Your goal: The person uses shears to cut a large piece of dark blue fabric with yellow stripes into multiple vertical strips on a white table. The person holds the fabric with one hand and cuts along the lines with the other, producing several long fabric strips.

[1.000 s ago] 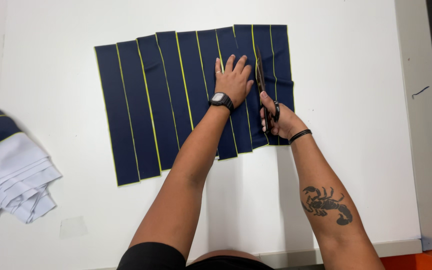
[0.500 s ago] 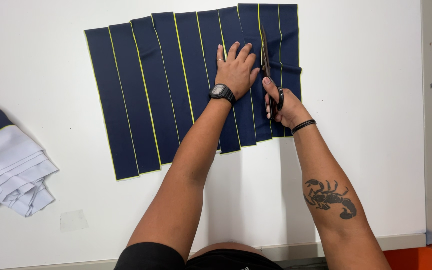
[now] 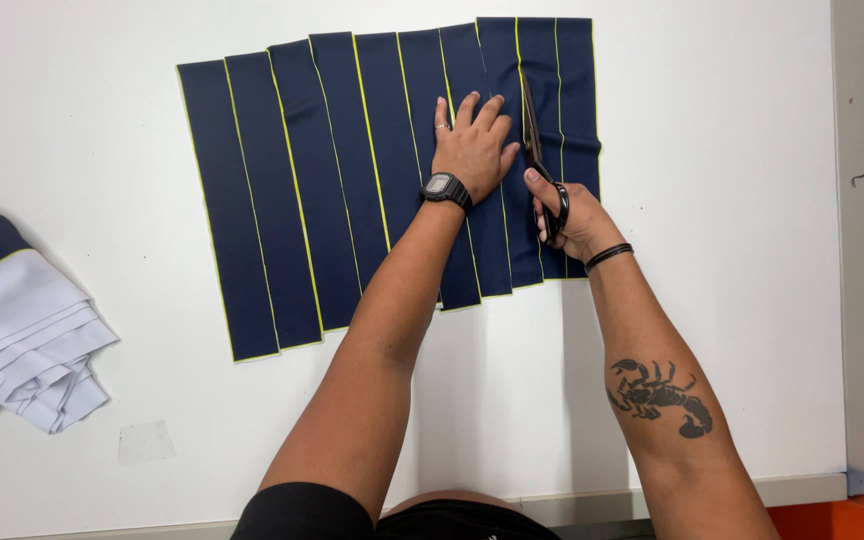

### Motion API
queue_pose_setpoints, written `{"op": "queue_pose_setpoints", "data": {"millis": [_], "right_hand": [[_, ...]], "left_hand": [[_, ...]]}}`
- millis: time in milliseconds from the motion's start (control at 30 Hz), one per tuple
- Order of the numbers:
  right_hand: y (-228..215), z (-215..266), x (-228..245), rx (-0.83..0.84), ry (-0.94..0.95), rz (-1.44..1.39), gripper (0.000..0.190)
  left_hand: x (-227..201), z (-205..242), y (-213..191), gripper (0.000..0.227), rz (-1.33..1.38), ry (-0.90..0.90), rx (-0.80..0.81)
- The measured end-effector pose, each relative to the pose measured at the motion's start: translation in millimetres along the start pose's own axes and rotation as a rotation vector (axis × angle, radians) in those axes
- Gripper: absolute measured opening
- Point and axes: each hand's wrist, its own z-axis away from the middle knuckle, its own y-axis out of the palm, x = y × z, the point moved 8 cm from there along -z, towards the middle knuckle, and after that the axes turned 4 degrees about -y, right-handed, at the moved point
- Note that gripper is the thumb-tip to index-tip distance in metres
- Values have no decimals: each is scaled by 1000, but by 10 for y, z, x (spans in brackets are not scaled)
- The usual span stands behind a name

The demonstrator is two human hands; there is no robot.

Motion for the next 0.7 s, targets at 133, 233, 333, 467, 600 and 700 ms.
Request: {"op": "queue_pose_setpoints", "data": {"millis": [133, 233, 333, 467, 600, 700], "right_hand": [[0, -41, 63, 69, 53, 20, 66], [5, -126, 161, 82, 52, 33, 67], [3, -213, 247, 71, 50, 43, 67], [0, -279, 271, 54, 45, 31, 65], [13, -301, 272, 67, 26, 14, 64], [10, -296, 291, 53, 20, 48, 65]], "left_hand": [[2, 6, -6, 35, -2, 2, -5], [-5, 13, -12, 36, -1, 8, 0], [-7, 8, -27, 36, -8, 9, 3], [-4, 7, -27, 36, -14, 13, 3], [-3, 9, -12, 36, -6, 13, 3], [2, 2, -16, 36, -6, 6, 12]]}}
